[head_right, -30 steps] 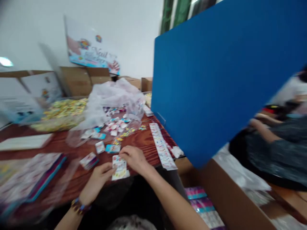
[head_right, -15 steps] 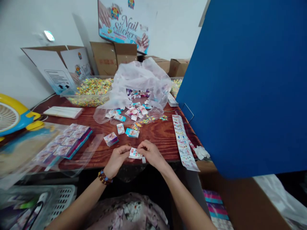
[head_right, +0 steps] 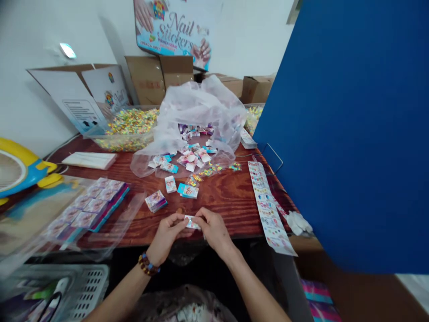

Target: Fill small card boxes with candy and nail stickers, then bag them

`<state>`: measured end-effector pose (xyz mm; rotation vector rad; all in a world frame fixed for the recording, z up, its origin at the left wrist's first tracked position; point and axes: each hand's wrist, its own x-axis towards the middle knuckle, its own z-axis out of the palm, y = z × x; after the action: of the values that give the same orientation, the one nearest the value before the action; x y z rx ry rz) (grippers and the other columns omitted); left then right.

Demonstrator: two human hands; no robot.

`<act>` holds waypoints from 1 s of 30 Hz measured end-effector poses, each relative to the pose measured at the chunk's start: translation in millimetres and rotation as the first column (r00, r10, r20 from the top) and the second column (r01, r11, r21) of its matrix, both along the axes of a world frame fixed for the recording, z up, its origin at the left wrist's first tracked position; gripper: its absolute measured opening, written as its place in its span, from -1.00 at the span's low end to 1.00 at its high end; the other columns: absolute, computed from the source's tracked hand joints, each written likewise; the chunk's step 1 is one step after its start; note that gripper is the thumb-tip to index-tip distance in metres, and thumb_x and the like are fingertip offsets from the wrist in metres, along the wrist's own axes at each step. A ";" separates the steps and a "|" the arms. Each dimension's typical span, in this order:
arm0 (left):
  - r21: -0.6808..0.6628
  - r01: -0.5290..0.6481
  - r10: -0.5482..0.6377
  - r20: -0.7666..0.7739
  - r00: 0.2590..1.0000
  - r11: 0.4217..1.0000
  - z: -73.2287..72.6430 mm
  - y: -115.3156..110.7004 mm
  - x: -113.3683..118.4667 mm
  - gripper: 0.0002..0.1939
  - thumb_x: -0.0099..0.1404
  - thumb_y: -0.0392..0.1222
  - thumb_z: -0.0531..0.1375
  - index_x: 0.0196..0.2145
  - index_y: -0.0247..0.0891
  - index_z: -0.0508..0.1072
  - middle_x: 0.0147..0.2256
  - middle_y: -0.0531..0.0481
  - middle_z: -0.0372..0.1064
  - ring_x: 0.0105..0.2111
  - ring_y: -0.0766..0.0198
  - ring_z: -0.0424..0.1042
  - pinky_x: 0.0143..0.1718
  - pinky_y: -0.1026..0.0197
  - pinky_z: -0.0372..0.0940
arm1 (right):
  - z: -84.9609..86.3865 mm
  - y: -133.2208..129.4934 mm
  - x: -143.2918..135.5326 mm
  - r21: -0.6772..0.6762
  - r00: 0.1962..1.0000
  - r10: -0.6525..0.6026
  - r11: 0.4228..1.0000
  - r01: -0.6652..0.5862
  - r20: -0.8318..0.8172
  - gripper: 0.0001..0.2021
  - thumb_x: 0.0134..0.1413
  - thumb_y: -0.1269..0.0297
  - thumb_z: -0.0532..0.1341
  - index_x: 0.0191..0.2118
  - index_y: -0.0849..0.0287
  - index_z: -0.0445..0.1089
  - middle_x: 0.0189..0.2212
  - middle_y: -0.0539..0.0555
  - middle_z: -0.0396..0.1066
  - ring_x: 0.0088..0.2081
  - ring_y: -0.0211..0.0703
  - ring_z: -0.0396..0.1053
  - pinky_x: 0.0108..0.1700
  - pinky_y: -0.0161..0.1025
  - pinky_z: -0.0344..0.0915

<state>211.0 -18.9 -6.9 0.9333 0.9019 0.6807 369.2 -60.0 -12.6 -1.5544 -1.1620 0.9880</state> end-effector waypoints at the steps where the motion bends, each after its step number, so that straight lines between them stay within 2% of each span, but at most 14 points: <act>1: 0.015 -0.017 0.017 -0.008 1.000 1.000 -1.5 1.9 1.7 -0.59 -0.03 0.05 0.39 -0.36 -0.33 0.47 -0.42 -0.04 0.52 -0.45 0.21 0.53 -0.33 0.18 0.46 | -3.6 1.5 -1.0 -0.014 0.998 -0.006 1.000 0.005 -0.062 -0.78 -0.03 0.11 0.23 -0.50 0.16 0.35 -0.63 -0.09 0.29 -0.59 -0.33 0.19 -0.56 -0.39 0.11; 4: 0.056 -0.039 0.040 -0.007 0.999 0.998 -4.4 7.9 7.3 -0.61 -0.03 0.06 0.38 -0.40 -0.31 0.45 -0.48 0.00 0.50 -0.50 0.24 0.51 -0.38 0.21 0.45 | -15.9 5.7 -1.1 -0.078 0.961 -0.023 0.997 0.002 -0.275 -0.69 -0.10 -0.02 0.24 -0.41 0.16 0.38 -0.64 -0.07 0.34 -0.64 -0.31 0.21 -0.63 -0.37 0.12; 7: 0.064 -0.020 0.021 -0.006 1.000 0.998 -4.1 10.2 12.8 -0.62 -0.02 0.06 0.37 -0.41 -0.30 0.43 -0.49 0.02 0.50 -0.50 0.25 0.52 -0.38 0.23 0.45 | -21.8 8.1 3.0 -0.080 0.960 -0.055 0.996 0.034 -0.273 -0.68 -0.17 -0.04 0.27 -0.49 0.16 0.40 -0.71 -0.08 0.30 -0.69 -0.33 0.16 -0.65 -0.38 0.05; 9: 0.057 -0.040 0.040 0.003 0.999 0.998 -3.4 10.5 15.6 -0.62 -0.01 0.06 0.37 -0.39 -0.29 0.43 -0.49 0.03 0.50 -0.48 0.24 0.52 -0.37 0.22 0.45 | -19.3 9.7 6.8 -0.065 0.967 -0.064 0.997 0.049 -0.245 -0.70 -0.16 -0.01 0.28 -0.52 0.16 0.41 -0.73 -0.08 0.28 -0.68 -0.33 0.18 -0.63 -0.38 0.05; 10: 0.053 -0.056 0.055 0.008 0.998 0.997 -3.3 10.8 16.3 -0.62 -0.01 0.06 0.37 -0.38 -0.28 0.42 -0.49 0.04 0.49 -0.49 0.24 0.52 -0.37 0.22 0.45 | -16.5 11.4 9.0 -0.068 0.969 -0.044 0.997 0.028 -0.245 -0.71 -0.16 0.01 0.29 -0.52 0.16 0.41 -0.72 -0.08 0.29 -0.67 -0.32 0.20 -0.62 -0.38 0.08; 13: 0.049 -0.103 0.103 0.006 0.995 0.993 -4.9 13.7 14.5 -0.62 -0.03 0.05 0.38 -0.41 -0.28 0.40 -0.51 0.06 0.48 -0.52 0.27 0.50 -0.42 0.25 0.43 | -5.3 24.6 16.8 -0.115 0.966 0.108 0.984 -0.138 -0.235 -0.71 -0.11 0.02 0.26 -0.49 0.18 0.41 -0.67 -0.06 0.36 -0.63 -0.30 0.28 -0.59 -0.37 0.16; 15: 0.052 -0.130 0.131 -0.009 0.991 0.990 -7.3 16.1 10.3 -0.60 -0.04 0.06 0.38 -0.43 -0.29 0.38 -0.51 0.07 0.48 -0.55 0.29 0.49 -0.45 0.27 0.42 | 2.1 42.5 22.6 -0.145 0.989 0.133 0.979 -0.142 -0.071 -0.71 0.00 0.02 0.19 -0.44 0.17 0.42 -0.59 -0.02 0.43 -0.57 -0.26 0.35 -0.53 -0.35 0.22; 16: 0.052 -0.139 0.140 -0.020 0.990 0.989 -8.6 16.9 7.8 -0.59 -0.05 0.07 0.38 -0.43 -0.29 0.38 -0.51 0.06 0.48 -0.55 0.29 0.49 -0.46 0.28 0.41 | 5.3 54.0 25.3 -0.148 0.994 0.090 0.986 -0.082 0.053 -0.71 0.05 0.03 0.16 -0.42 0.16 0.42 -0.54 0.00 0.46 -0.52 -0.23 0.39 -0.48 -0.33 0.25; 18: 0.050 -0.140 0.142 -0.043 0.989 0.989 -11.3 17.5 3.0 -0.56 -0.06 0.09 0.39 -0.43 -0.30 0.38 -0.52 0.06 0.48 -0.56 0.28 0.49 -0.48 0.27 0.41 | 9.7 79.6 29.6 -0.130 0.957 -0.049 0.987 0.090 0.285 -0.75 0.08 0.07 0.17 -0.41 0.14 0.43 -0.44 0.04 0.49 -0.37 -0.15 0.45 -0.36 -0.28 0.27; 20: 0.045 -0.127 0.129 -0.058 0.990 0.991 -13.5 16.8 -0.8 -0.55 -0.07 0.11 0.39 -0.42 -0.30 0.38 -0.53 0.05 0.47 -0.57 0.27 0.49 -0.49 0.27 0.41 | 10.8 104.3 31.9 -0.126 0.914 -0.139 0.972 0.200 0.382 -0.81 0.00 0.13 0.26 -0.46 0.14 0.41 -0.36 0.11 0.49 -0.22 -0.03 0.44 -0.26 -0.20 0.25; 22: 0.037 -0.114 0.116 -0.061 0.991 0.993 -15.2 15.7 -3.4 -0.54 -0.08 0.11 0.39 -0.42 -0.30 0.38 -0.53 0.05 0.47 -0.58 0.27 0.48 -0.51 0.27 0.40 | 8.0 123.4 33.3 -0.144 0.900 -0.174 0.958 0.249 0.399 -0.80 -0.13 0.20 0.35 -0.54 0.15 0.36 -0.34 0.16 0.49 -0.16 0.06 0.43 -0.22 -0.16 0.22; 24: 0.031 -0.108 0.109 -0.052 0.993 0.994 -16.1 15.0 -5.1 -0.54 -0.08 0.12 0.39 -0.42 -0.29 0.37 -0.53 0.06 0.47 -0.58 0.28 0.48 -0.51 0.28 0.40 | 2.4 134.0 35.8 -0.160 0.900 -0.182 0.951 0.263 0.395 -0.79 -0.20 0.28 0.38 -0.60 0.15 0.32 -0.40 0.14 0.48 -0.21 0.04 0.43 -0.25 -0.17 0.21; 26: 0.023 -0.104 0.105 -0.039 0.994 0.994 -16.0 14.8 -5.9 -0.53 -0.07 0.13 0.39 -0.41 -0.29 0.37 -0.53 0.05 0.47 -0.58 0.28 0.49 -0.51 0.28 0.40 | -3.3 135.3 41.1 -0.162 0.917 -0.170 0.957 0.241 0.361 -0.80 -0.20 0.32 0.36 -0.62 0.15 0.31 -0.52 0.06 0.45 -0.32 -0.07 0.43 -0.31 -0.23 0.21; 30: 0.002 -0.093 0.093 -0.034 0.995 0.996 -13.4 17.7 -3.8 -0.53 -0.07 0.13 0.38 -0.39 -0.28 0.36 -0.51 0.04 0.49 -0.54 0.25 0.51 -0.48 0.26 0.41 | -2.7 113.4 55.6 -0.116 0.970 -0.107 0.984 0.134 0.217 -0.82 -0.12 0.21 0.28 -0.55 0.16 0.31 -0.65 -0.05 0.38 -0.58 -0.26 0.29 -0.50 -0.33 0.14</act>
<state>207.2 -1.2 -20.3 0.9096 0.9806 0.7465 424.8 53.5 -15.3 -1.8482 -1.1489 0.8478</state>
